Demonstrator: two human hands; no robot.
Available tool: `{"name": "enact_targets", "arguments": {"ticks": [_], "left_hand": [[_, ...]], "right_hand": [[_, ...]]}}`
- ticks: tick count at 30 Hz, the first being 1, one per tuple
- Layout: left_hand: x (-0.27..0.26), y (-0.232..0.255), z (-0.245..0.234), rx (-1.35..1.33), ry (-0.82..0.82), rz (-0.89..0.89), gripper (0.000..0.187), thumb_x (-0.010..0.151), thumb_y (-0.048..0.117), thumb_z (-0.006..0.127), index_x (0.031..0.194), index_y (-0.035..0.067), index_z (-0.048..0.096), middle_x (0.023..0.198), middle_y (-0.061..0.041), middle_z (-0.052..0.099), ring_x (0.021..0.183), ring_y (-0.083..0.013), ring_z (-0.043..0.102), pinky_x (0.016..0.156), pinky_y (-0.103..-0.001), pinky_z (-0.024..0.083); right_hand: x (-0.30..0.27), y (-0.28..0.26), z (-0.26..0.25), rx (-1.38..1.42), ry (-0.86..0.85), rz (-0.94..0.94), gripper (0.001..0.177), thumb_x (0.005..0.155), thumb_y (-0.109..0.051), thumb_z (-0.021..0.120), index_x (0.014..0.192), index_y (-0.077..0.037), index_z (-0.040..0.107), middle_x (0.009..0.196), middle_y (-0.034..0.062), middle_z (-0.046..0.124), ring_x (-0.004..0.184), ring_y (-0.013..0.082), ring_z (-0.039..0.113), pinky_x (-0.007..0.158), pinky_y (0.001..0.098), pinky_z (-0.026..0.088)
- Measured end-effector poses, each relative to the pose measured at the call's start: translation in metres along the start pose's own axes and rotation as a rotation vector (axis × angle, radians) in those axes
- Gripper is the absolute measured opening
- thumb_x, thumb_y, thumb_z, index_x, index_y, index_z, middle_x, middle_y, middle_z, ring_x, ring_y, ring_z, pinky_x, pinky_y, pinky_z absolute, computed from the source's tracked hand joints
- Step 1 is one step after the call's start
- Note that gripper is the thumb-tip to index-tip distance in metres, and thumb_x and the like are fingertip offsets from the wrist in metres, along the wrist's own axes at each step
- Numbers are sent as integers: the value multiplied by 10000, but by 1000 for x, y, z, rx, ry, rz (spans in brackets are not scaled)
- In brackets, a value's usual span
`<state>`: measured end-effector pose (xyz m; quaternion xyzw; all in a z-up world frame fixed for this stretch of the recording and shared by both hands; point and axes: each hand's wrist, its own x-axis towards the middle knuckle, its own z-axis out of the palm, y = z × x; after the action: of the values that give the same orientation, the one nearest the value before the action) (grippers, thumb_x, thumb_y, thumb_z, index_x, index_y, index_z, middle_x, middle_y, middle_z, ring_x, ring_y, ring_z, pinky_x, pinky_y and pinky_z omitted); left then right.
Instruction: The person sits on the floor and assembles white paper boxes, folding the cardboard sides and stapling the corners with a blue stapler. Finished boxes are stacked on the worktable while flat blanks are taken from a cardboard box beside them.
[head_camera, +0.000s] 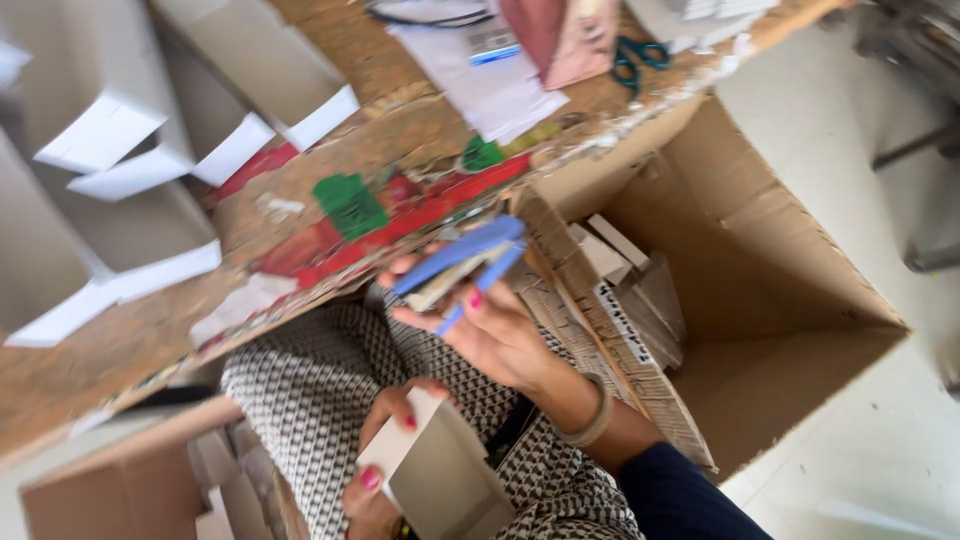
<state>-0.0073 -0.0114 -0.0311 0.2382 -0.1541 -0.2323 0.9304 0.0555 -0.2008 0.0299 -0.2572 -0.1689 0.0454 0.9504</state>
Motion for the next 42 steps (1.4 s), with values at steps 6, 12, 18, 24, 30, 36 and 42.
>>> {"name": "enact_targets", "arguments": {"ticks": [6,12,18,24,30,36,42], "left_hand": [[-3,-20,0,-63,-35,-14,523,841,398,759,1139,31,534,1273,-217,503,1157,-334,577,955,-429,553],[1,-16,17,115,-112,-35,565,818,449,751,1178,51,576,1342,-163,538,1217,-279,575,1091,-416,489],[-7,-18,5,246,-85,-49,721,795,559,736,1268,45,555,1373,-156,542,1290,-275,565,1167,-413,436],[-4,5,23,121,-24,-75,1000,759,543,761,1497,49,301,1295,-204,542,1233,-306,566,1097,-413,470],[-5,5,28,88,-56,-78,1033,748,499,737,1518,77,193,1295,-218,553,1230,-318,584,1084,-410,488],[-29,-12,-7,212,-66,-21,669,843,457,724,1288,37,453,1198,-188,551,1137,-292,567,1000,-383,466],[-14,85,14,801,-246,137,595,797,458,795,1228,84,625,1398,-195,631,1282,-307,655,1115,-457,547]], "right_hand": [[-74,14,11,-638,-172,-259,652,848,-125,897,1363,-113,497,1388,138,570,1386,317,582,1165,518,500],[-81,6,33,-1245,-372,-575,641,711,-273,951,1208,-122,575,1116,70,717,1120,265,726,1076,488,550],[-71,-6,53,-1353,-386,-301,549,745,-238,950,1171,-148,614,1061,55,761,1035,246,774,1011,449,557],[-53,-11,59,-1263,-330,-242,562,788,-262,890,1219,-119,560,1158,79,711,1136,256,720,1018,465,555],[-73,-9,23,-1400,-300,-493,545,778,-225,910,1195,-125,574,1113,86,717,1114,242,731,1012,487,590],[-55,-15,23,-1204,-335,-258,514,786,-123,890,1219,-126,612,1131,96,730,1081,231,741,953,448,613],[35,-45,9,-1210,-356,49,775,838,-25,789,1509,-116,412,1356,172,654,1203,335,674,971,500,520]]}}
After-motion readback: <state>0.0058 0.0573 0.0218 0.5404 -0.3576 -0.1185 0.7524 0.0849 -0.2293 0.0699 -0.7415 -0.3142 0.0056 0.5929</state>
